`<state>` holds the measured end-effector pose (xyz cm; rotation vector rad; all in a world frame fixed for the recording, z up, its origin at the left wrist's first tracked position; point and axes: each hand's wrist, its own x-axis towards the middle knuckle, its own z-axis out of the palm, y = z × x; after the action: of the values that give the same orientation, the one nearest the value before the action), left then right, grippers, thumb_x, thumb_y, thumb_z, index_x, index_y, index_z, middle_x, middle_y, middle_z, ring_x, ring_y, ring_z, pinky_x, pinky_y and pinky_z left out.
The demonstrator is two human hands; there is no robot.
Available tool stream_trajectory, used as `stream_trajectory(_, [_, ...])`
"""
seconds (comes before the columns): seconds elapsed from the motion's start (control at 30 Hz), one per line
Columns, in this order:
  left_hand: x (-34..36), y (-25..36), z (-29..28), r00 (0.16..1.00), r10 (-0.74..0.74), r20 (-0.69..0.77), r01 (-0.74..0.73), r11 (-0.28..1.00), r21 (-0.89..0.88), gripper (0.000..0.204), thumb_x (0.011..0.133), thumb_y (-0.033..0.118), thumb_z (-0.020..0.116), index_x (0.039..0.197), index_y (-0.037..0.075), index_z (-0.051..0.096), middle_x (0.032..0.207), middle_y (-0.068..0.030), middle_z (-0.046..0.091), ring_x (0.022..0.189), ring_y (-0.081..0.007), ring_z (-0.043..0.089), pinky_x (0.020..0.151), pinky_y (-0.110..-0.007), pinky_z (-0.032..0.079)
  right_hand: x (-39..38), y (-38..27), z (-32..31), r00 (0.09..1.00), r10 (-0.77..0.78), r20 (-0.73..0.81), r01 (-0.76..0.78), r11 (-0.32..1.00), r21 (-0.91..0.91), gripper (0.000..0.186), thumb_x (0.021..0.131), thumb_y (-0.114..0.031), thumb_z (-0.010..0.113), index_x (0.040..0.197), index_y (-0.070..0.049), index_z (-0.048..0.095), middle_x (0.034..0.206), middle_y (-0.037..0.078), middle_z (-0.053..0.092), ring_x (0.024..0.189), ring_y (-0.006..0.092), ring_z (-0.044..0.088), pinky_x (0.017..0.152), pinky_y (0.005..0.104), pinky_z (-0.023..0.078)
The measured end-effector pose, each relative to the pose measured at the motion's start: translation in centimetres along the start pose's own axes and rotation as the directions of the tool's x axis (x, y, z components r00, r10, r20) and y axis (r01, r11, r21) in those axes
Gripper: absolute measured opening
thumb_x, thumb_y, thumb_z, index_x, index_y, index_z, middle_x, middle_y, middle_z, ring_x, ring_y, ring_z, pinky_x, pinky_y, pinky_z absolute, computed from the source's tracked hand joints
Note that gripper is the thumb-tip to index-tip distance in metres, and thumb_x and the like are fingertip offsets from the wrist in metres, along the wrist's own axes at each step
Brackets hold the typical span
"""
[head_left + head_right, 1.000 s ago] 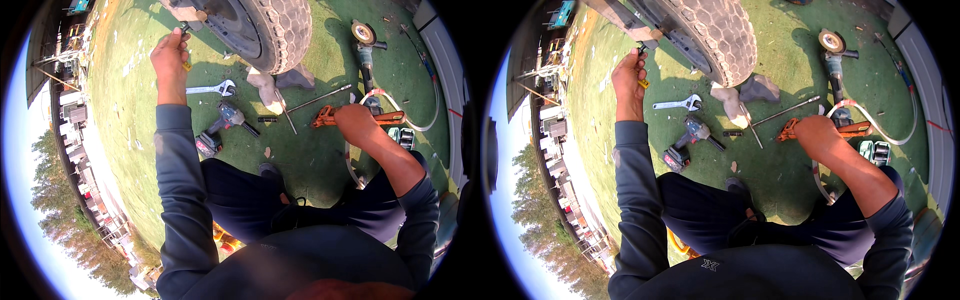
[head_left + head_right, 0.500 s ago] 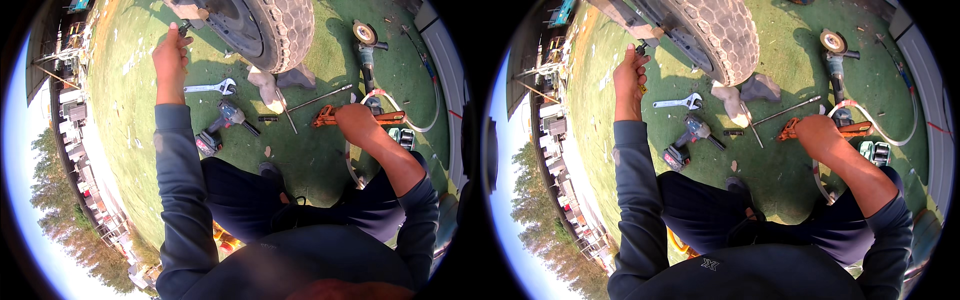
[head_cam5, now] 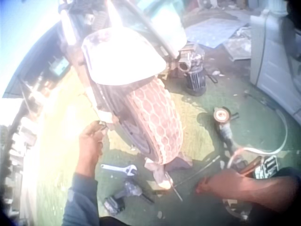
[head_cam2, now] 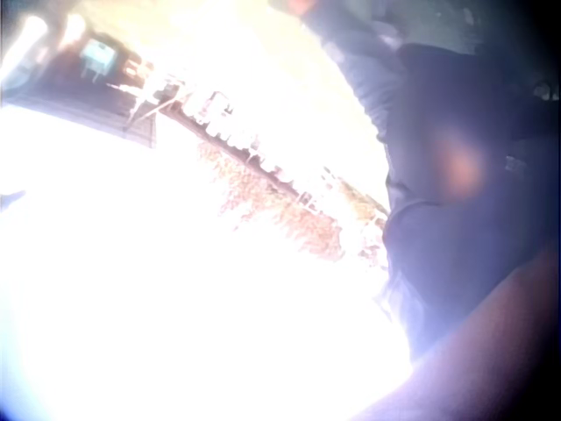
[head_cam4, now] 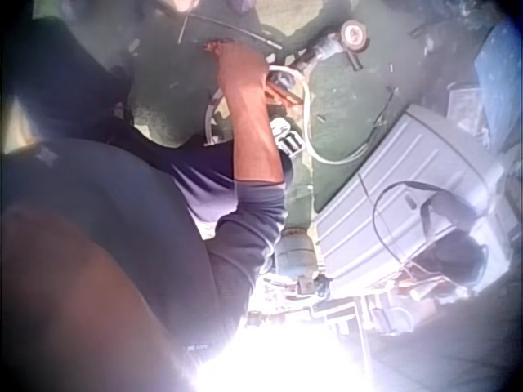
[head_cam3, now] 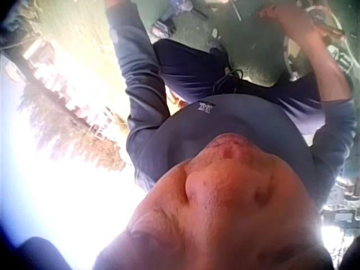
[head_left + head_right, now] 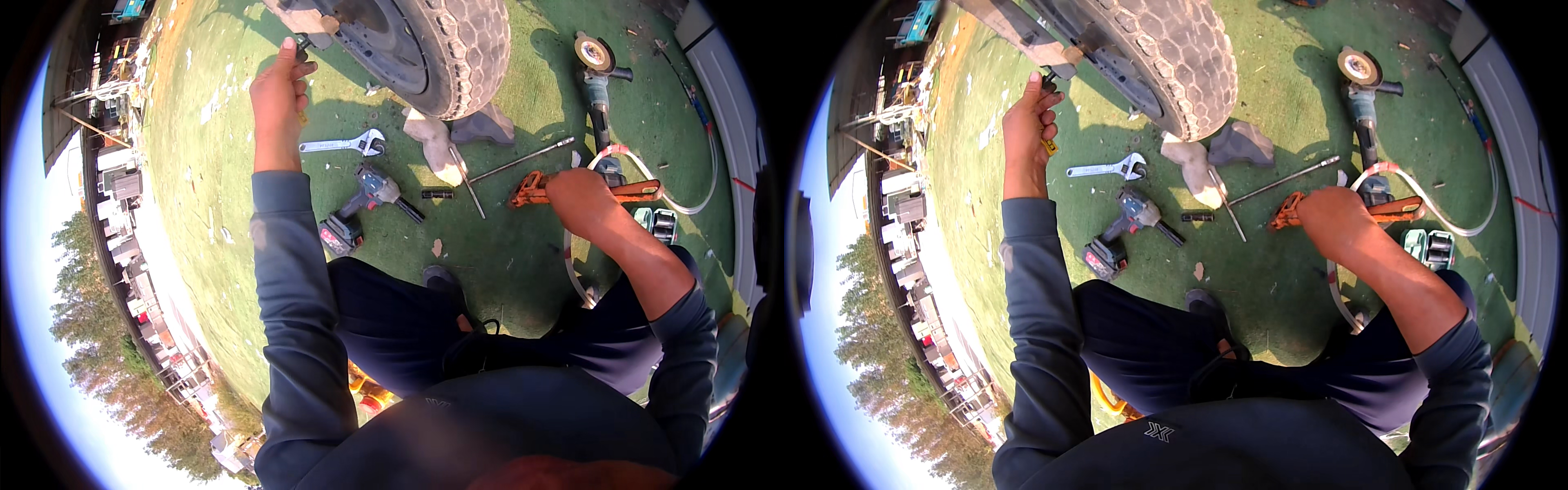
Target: The person uses a pneumatic tool to work on the front wheel hub of a motorcycle, then switches to a cordless impact wrench to tighten the axle nut. The person is wearing dark clothing and is working outdoors on a green surface.
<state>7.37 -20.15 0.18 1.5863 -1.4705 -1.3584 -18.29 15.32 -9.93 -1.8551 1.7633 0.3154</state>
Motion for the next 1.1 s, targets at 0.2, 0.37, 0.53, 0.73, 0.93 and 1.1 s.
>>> stream_trajectory(0.2, [-0.4, -1.4, 0.7, 0.920, 0.391, -0.018, -0.389, 0.918, 0.084, 0.045, 0.100, 0.034, 0.077, 0.125, -0.002, 0.070, 0.096, -0.0082, 0.076, 0.061, -0.0058, 0.045, 0.048, -0.022, 0.032, 0.1, 0.1, 0.0, 1.000, -0.006, 0.010, 0.006, 1.000, -0.009, 0.010, 0.078, 0.000, 0.073, 0.087, -0.003, 0.077, 0.089, 0.017, 0.076, 0.087, 0.0365, 0.077, 0.075, 0.0455, 0.062])
stream_trajectory(0.37, [0.1, -0.1, 0.0, 0.995, 0.097, 0.004, -0.097, 0.995, 0.003, 0.045, 0.099, 0.020, 0.077, 0.137, -0.002, 0.064, 0.104, -0.0097, 0.076, 0.060, -0.0046, 0.042, 0.048, -0.022, 0.032, 0.1, 0.2, 0.2, 1.000, -0.007, -0.007, 0.007, 1.000, -0.005, 0.010, 0.078, 0.000, 0.073, 0.086, -0.003, 0.077, 0.089, 0.017, 0.076, 0.087, 0.0371, 0.077, 0.075, 0.0460, 0.062])
stream_trajectory(0.53, [-0.9, -0.7, 1.2, 0.925, 0.380, -0.021, -0.380, 0.925, -0.023, 0.045, 0.102, 0.035, 0.075, 0.126, -0.003, 0.067, 0.103, -0.0131, 0.077, 0.057, -0.0050, 0.039, 0.045, -0.022, 0.030, 0.1, 0.1, 0.2, 1.000, 0.005, -0.004, -0.005, 1.000, 0.006, 0.009, 0.078, 0.000, 0.073, 0.086, -0.002, 0.077, 0.089, 0.018, 0.076, 0.087, 0.0372, 0.077, 0.075, 0.0464, 0.062])
stream_trajectory(0.73, [0.7, -1.0, -0.2, 0.983, 0.183, 0.009, -0.183, 0.983, -0.030, 0.036, 0.102, 0.027, 0.076, 0.126, 0.001, 0.071, 0.101, -0.0106, 0.077, 0.057, -0.0051, 0.041, 0.045, -0.021, 0.031, 0.0, 0.0, 0.2, 1.000, 0.002, -0.014, -0.002, 1.000, 0.008, 0.008, 0.078, -0.001, 0.073, 0.085, -0.003, 0.077, 0.088, 0.017, 0.076, 0.086, 0.0371, 0.077, 0.075, 0.0462, 0.062])
stream_trajectory(0.93, [-1.0, 1.0, 1.0, 0.998, 0.057, -0.042, -0.060, 0.994, -0.088, 0.022, 0.101, 0.020, 0.077, 0.108, -0.001, 0.073, 0.093, -0.0088, 0.074, 0.055, -0.0037, 0.039, 0.044, -0.022, 0.031, -0.1, 0.0, 0.2, 1.000, 0.016, 0.013, -0.016, 0.999, -0.033, 0.009, 0.081, -0.002, 0.072, 0.086, -0.005, 0.079, 0.089, 0.014, 0.078, 0.089, 0.0332, 0.078, 0.074, 0.0437, 0.062])
stream_trajectory(1.1, [0.5, -0.6, 0.0, 0.994, 0.111, 0.013, -0.108, 0.985, -0.133, 0.024, 0.101, 0.018, 0.077, 0.109, -0.005, 0.073, 0.095, -0.0108, 0.075, 0.054, -0.0033, 0.039, 0.045, -0.021, 0.031, 0.0, -0.2, 0.1, 1.000, 0.021, 0.009, -0.020, 0.999, -0.041, 0.009, 0.081, -0.002, 0.072, 0.086, -0.005, 0.079, 0.088, 0.014, 0.078, 0.088, 0.0331, 0.078, 0.073, 0.0436, 0.062])
